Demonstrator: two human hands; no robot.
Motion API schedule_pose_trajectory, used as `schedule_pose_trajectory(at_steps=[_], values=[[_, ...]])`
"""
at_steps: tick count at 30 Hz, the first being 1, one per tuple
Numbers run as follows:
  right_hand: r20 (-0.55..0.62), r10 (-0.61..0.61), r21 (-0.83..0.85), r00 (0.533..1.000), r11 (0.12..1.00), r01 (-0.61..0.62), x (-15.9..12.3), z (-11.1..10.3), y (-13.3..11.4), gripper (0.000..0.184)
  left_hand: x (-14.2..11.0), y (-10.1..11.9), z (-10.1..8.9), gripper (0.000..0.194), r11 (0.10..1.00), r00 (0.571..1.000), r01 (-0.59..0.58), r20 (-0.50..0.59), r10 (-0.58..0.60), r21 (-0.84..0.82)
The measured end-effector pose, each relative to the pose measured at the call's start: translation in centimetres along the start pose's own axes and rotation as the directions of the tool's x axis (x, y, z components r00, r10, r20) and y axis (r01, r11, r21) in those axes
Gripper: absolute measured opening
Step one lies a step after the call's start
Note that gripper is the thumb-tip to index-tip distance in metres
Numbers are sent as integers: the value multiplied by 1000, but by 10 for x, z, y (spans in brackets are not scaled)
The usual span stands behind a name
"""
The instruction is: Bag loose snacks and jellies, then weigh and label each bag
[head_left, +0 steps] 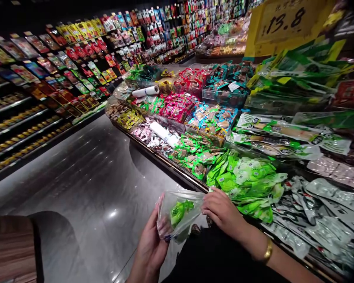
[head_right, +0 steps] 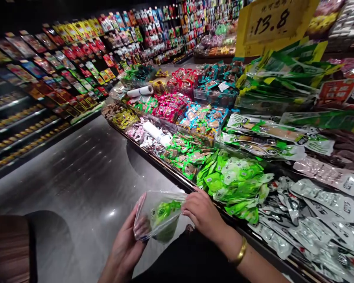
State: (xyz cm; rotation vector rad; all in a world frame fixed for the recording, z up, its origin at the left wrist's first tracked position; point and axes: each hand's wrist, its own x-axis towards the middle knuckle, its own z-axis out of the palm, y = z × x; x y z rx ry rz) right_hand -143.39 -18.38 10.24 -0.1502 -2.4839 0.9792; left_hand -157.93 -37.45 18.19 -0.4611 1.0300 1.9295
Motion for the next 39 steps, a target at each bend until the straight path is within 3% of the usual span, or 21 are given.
schedule_pose_trajectory(at_steps=[5,9,12,18,23,28,32,34,36,37,39], values=[[-69,133,-89,989,986,-139,22,2,18,16,23,23,-8,47,999,999,42,17,-42,3],[-121,339,-260,933,896,-360,37,-7,73,19,43,36,-3,46,998,998,62,-13,-62,-1],[-125,450,-397,884,794,-460,57,-13,121,18,56,45,10,43,999,998,41,-44,-41,1],[-10,468,-626,884,686,-370,114,-11,187,33,78,59,47,41,998,997,-10,-80,15,57],[116,453,-650,884,708,-278,138,-5,213,35,103,59,69,41,995,997,-46,-52,51,94],[24,442,-544,897,758,-359,143,-13,226,34,128,61,86,46,987,1000,-9,-21,12,158],[-230,450,-365,863,782,-505,146,-29,222,29,150,66,94,48,980,999,21,37,-29,200],[-396,440,-158,806,832,-532,148,-37,207,26,160,70,96,49,976,997,36,62,-51,214],[-489,447,77,749,878,-473,151,-42,185,23,168,74,97,50,972,994,55,80,-75,230],[-494,454,169,742,887,-430,154,-42,173,21,171,76,99,50,969,992,66,86,-89,238],[-445,447,272,776,893,-358,160,-36,150,20,177,80,103,50,963,989,91,89,-117,253]])
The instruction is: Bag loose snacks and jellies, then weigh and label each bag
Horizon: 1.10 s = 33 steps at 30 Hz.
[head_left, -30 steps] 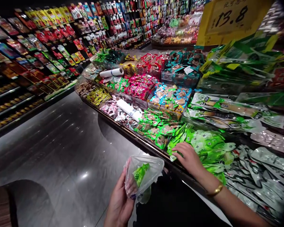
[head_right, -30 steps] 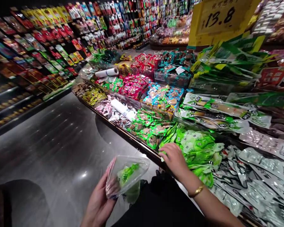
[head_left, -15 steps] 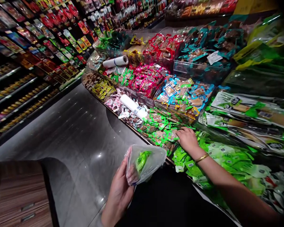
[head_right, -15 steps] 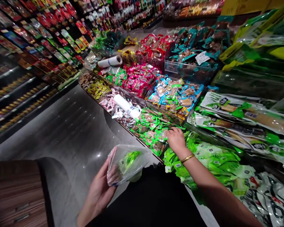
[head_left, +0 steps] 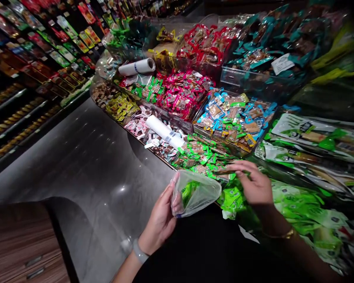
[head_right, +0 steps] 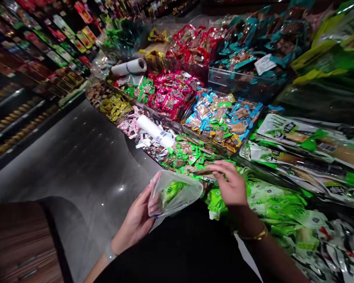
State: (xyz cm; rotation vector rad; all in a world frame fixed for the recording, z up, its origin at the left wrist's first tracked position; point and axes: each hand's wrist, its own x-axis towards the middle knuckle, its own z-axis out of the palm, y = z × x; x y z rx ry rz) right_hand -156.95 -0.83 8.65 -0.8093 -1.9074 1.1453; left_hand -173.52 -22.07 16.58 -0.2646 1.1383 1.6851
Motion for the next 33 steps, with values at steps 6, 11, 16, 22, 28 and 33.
schedule_pose_trajectory(at_steps=[6,11,16,22,28,33], values=[[250,-250,31,935,968,251,-19,51,-30,38,5,17,6,50,998,998,55,12,-56,37],[385,-301,-27,873,941,337,-25,71,-43,47,6,26,2,46,997,997,60,34,-62,52],[342,-348,-64,873,918,391,-15,59,-33,22,10,32,1,45,997,997,69,45,-70,17],[153,-31,-578,988,808,115,14,-4,41,21,14,36,-4,39,995,995,100,10,-100,-28],[179,152,-873,972,481,85,18,-38,92,25,11,40,-7,29,996,997,81,5,-81,-34],[189,207,-928,960,359,105,21,-30,93,26,11,41,-8,30,996,997,78,-13,-78,-33]])
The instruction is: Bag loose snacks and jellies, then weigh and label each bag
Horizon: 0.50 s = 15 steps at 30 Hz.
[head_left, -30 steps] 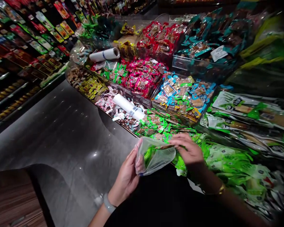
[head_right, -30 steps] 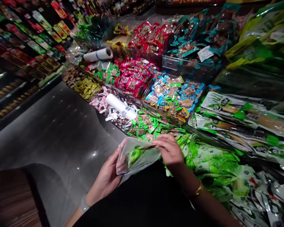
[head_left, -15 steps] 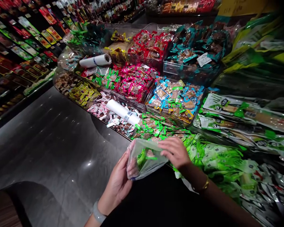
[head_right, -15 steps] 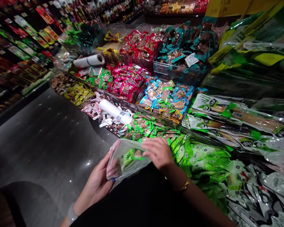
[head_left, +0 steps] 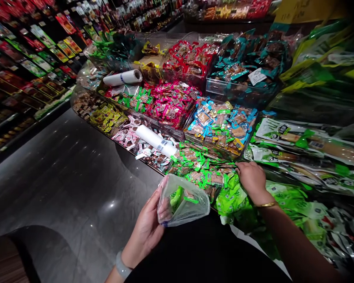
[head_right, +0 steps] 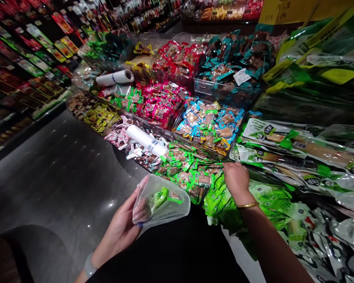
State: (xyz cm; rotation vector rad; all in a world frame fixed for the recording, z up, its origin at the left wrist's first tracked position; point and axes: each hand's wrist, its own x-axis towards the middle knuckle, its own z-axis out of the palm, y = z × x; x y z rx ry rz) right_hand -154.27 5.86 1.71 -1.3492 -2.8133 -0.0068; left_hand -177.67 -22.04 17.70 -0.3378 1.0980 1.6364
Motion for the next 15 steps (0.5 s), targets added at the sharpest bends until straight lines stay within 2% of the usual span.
schedule_pose_trajectory(at_steps=[4,7,9,10,12,14,15], values=[[43,39,-26,998,999,-38,7,-1,-7,26,-2,1,4,42,1000,1000,-7,14,7,13],[25,81,-4,996,997,-81,10,-3,-5,27,-3,2,6,46,1000,999,-2,38,1,9],[-31,123,76,992,990,-121,10,-10,-1,29,-2,1,6,47,1000,999,-4,48,3,15],[-75,158,168,985,975,-143,9,-16,0,30,-2,1,6,47,1000,999,-4,51,3,19],[-166,239,440,957,886,-145,4,-32,0,31,0,1,7,48,1000,999,-2,53,1,27],[-188,334,701,923,704,-112,-3,-53,-7,30,1,0,8,49,1000,998,4,65,-6,28],[-161,377,795,912,597,-107,-8,-63,-15,29,1,0,10,50,1000,997,5,76,-7,25]])
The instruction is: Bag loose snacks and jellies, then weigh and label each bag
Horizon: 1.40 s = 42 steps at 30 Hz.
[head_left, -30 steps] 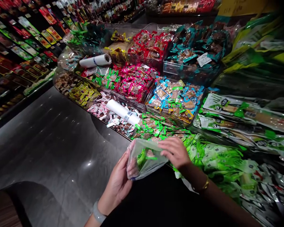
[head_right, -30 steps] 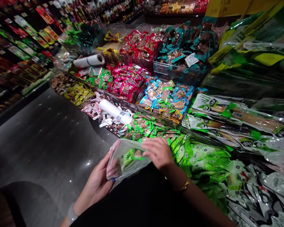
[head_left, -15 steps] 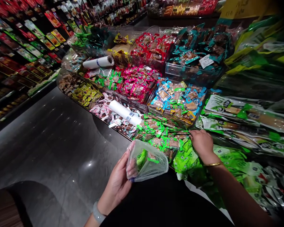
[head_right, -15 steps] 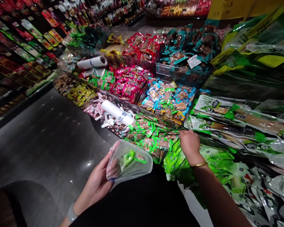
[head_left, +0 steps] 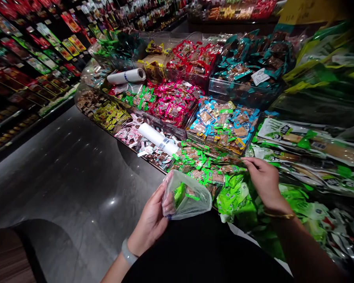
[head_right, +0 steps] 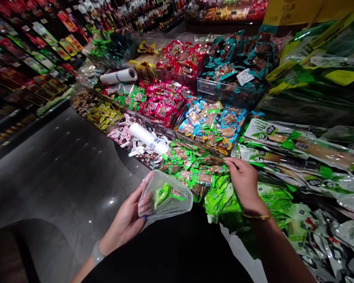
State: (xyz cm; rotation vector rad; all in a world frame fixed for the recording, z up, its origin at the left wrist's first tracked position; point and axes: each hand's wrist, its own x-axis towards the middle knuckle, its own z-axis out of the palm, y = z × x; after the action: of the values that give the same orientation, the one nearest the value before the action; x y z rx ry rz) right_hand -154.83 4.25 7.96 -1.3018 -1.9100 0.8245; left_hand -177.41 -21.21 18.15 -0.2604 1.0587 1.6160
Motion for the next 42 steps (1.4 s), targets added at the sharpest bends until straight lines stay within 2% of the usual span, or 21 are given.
schedule_pose_trajectory(at_steps=[3,6,8,10,11,12,14,15,17,19,21,22,24,26,27,29,31,33,35,39,42], values=[[83,155,335,984,926,-174,-24,6,-38,30,-1,-1,3,53,1000,999,5,37,-5,-12],[299,174,600,938,730,-327,-53,29,-68,30,-2,-4,4,52,1000,999,7,44,-6,-21],[444,130,643,887,643,-416,-72,45,-80,32,-2,-5,3,52,1000,999,-3,42,4,-20],[557,66,573,828,691,-440,-85,58,-85,34,-2,-6,1,52,1000,999,-10,46,11,-17],[590,21,515,807,760,-396,-89,62,-85,34,-2,-6,0,52,1000,999,-12,49,13,-15],[605,-40,449,795,841,-300,-93,64,-84,34,-2,-6,-1,52,1000,999,-15,51,16,-12],[598,-188,283,779,959,14,-96,66,-82,29,-3,-6,-2,52,1000,998,-31,51,31,-4],[591,-261,185,764,965,187,-97,65,-81,27,-3,-5,-3,51,999,998,-42,49,41,1],[593,-358,2,721,896,444,-97,61,-80,27,-4,-4,-3,50,999,998,-54,42,53,8],[594,-412,-83,691,823,562,-94,56,-81,27,-5,-3,-3,50,998,998,-54,23,54,12],[563,-485,-42,669,792,610,-89,48,-78,24,-6,-1,-2,51,998,998,-55,-5,55,14],[531,-513,-13,674,790,612,-84,44,-74,23,-6,1,-3,51,998,998,-62,-18,62,15],[455,-511,-25,729,811,584,-73,36,-60,26,-7,3,-4,51,997,996,-78,-32,78,13],[424,-437,-155,793,828,539,-61,33,-38,23,-8,6,-6,53,996,995,-89,-36,89,3],[440,-393,-237,807,817,526,-57,34,-25,20,-8,6,-7,54,996,995,-93,-38,93,1],[523,-320,-361,790,756,546,-52,41,-1,18,-9,7,-8,54,995,994,-101,-42,101,-1],[600,-280,-417,750,690,591,-52,52,18,27,-10,6,-9,54,995,994,-104,-38,103,-4],[624,-277,-446,731,642,624,-55,64,28,40,-11,5,-9,53,994,994,-104,-32,103,-15],[616,-286,-471,734,614,634,-57,72,30,44,-13,3,-10,52,994,994,-108,-35,107,-28],[598,-274,-489,753,620,613,-50,73,30,21,-16,-1,-15,53,991,992,-123,-49,120,-52],[548,-254,-470,797,695,545,-38,66,37,28,-18,-5,-18,54,988,990,-136,-51,133,-66]])
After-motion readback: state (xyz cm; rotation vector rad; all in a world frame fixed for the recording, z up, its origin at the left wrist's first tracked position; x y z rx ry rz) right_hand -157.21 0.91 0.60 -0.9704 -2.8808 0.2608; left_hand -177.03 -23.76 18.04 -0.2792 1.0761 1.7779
